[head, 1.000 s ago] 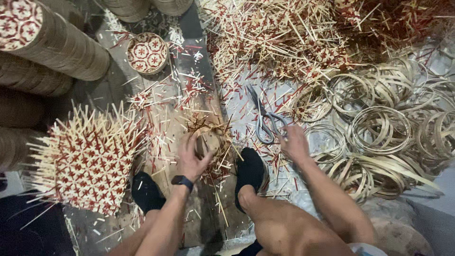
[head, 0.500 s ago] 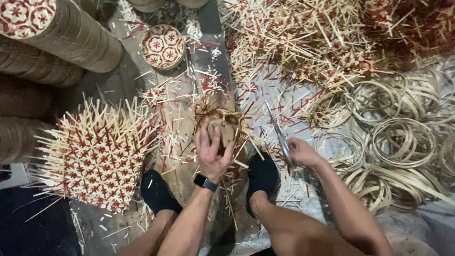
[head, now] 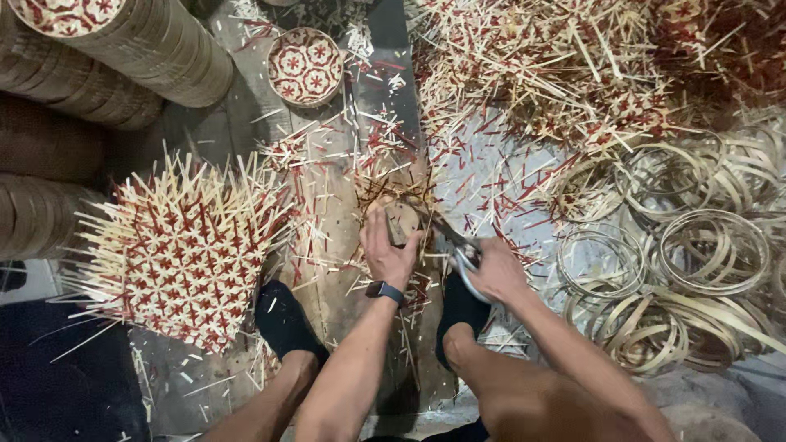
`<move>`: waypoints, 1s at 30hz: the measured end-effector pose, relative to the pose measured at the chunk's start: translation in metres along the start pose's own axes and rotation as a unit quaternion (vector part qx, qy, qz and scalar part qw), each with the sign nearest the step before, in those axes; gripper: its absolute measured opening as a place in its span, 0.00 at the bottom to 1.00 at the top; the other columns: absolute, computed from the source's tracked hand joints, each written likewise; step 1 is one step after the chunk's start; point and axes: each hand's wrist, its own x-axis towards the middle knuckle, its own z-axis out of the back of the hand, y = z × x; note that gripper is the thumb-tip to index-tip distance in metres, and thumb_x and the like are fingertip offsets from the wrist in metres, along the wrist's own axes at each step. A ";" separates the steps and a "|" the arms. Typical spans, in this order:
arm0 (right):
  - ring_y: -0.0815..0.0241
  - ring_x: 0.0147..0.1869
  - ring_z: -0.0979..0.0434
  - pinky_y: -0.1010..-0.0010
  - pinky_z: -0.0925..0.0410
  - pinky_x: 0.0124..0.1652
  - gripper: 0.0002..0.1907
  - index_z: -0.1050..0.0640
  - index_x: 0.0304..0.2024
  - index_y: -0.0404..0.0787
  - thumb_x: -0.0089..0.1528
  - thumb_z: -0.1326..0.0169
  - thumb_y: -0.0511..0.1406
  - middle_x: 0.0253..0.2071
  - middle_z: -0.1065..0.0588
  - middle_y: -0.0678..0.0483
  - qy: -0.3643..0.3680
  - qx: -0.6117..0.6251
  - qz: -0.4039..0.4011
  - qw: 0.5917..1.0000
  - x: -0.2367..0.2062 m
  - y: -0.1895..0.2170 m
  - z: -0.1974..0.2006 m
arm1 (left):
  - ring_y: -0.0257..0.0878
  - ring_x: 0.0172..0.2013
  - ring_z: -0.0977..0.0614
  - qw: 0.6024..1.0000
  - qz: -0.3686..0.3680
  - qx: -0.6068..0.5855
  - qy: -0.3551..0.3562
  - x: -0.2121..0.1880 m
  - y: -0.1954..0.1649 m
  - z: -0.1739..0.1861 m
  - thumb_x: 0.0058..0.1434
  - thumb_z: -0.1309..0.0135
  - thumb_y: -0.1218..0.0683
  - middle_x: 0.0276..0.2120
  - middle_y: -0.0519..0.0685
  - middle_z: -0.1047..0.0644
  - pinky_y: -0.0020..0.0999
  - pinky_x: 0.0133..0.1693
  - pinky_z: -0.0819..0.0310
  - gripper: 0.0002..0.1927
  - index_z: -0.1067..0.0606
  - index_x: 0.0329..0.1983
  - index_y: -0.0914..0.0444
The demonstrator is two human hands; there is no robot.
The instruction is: The person trims the protruding ends of woven straw on a small round basket using shears. They repeatedly flip the basket over, cut the excess straw, and stack the finished basket with others.
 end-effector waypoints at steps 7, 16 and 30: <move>0.42 0.42 0.20 0.50 0.26 0.41 0.19 0.22 0.41 0.37 0.60 0.46 0.46 0.41 0.23 0.41 0.004 -0.122 -0.005 0.993 0.021 -0.008 0.015 | 0.58 0.62 0.28 1.000 0.016 -0.020 0.017 0.009 -0.006 0.014 0.45 0.27 0.46 0.62 0.60 0.27 0.49 0.63 0.36 0.46 0.31 0.65 0.68; 0.44 0.47 0.22 0.54 0.28 0.46 0.26 0.24 0.44 0.32 0.57 0.40 0.48 0.39 0.25 0.40 -0.048 -0.217 0.065 0.973 0.062 -0.002 0.009 | 0.60 0.61 0.30 0.996 -0.005 -0.045 0.073 0.014 0.000 0.022 0.45 0.27 0.48 0.63 0.59 0.29 0.49 0.63 0.36 0.47 0.32 0.67 0.67; 0.43 0.45 0.22 0.52 0.27 0.45 0.23 0.24 0.43 0.31 0.56 0.44 0.44 0.39 0.26 0.40 -0.004 -0.200 0.113 0.973 0.078 -0.019 0.018 | 0.60 0.68 0.36 0.971 -0.048 -0.026 0.233 0.027 0.029 0.034 0.45 0.32 0.52 0.70 0.56 0.38 0.49 0.69 0.42 0.45 0.32 0.70 0.61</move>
